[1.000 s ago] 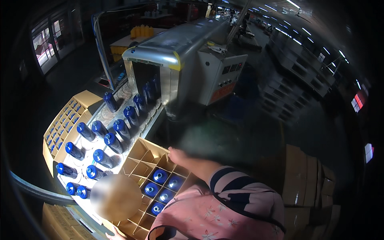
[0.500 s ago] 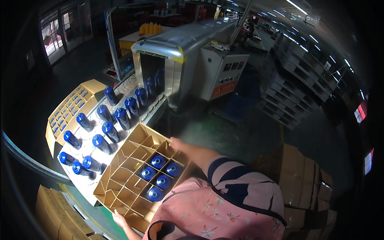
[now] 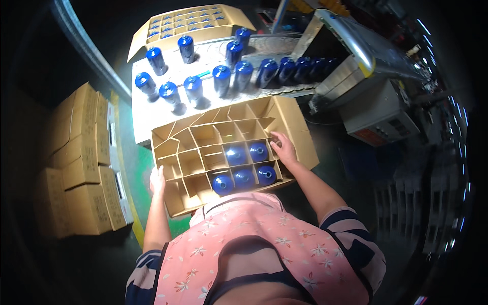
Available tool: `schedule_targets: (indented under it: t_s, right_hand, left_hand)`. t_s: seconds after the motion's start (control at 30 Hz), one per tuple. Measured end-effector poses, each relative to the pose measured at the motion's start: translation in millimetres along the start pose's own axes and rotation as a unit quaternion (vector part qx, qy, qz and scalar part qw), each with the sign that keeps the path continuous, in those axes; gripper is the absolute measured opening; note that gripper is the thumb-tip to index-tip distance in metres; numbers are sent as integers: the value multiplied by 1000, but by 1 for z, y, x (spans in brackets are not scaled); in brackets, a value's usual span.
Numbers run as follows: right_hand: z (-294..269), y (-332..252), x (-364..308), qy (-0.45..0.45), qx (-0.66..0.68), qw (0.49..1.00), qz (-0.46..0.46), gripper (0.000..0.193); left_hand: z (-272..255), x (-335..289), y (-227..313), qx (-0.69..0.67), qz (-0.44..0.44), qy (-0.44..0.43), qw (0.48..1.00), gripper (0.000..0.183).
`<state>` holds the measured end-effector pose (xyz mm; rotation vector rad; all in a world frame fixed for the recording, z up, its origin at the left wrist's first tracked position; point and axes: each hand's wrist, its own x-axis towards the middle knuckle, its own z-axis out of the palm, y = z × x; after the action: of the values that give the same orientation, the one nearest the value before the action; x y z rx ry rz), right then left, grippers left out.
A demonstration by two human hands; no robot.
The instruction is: The person places blue bottles from a conveyor belt into a cardboard box with compartments. They handle the bottles one at a time, occasionally inspecting a bottle before placing it in the box. The person continues filling the box until it is full, then moves to a new box and repeats the process.
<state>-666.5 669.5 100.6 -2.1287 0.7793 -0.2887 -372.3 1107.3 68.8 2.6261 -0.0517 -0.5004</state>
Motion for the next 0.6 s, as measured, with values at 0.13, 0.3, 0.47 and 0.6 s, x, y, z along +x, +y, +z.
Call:
schedule_targets:
  t_s: [0.13, 0.3, 0.47, 0.6]
  right_hand:
    - [-12, -11, 37, -73, -32, 994, 71, 43]
    - [-30, -12, 50, -53, -37, 997, -47, 42]
    - [-36, -26, 45, -175, -25, 983, -44, 30]
    - [-41, -32, 53, -248, -70, 966, 39, 39]
  left_hand:
    - [0, -3, 22, 9, -5, -7, 1000, 44]
    - [9, 3, 39, -23, -16, -13, 1000, 44]
    - [-5, 24, 55, -243, -16, 26, 969, 49]
    - [-3, 71, 111, -255, 32, 33, 966, 51]
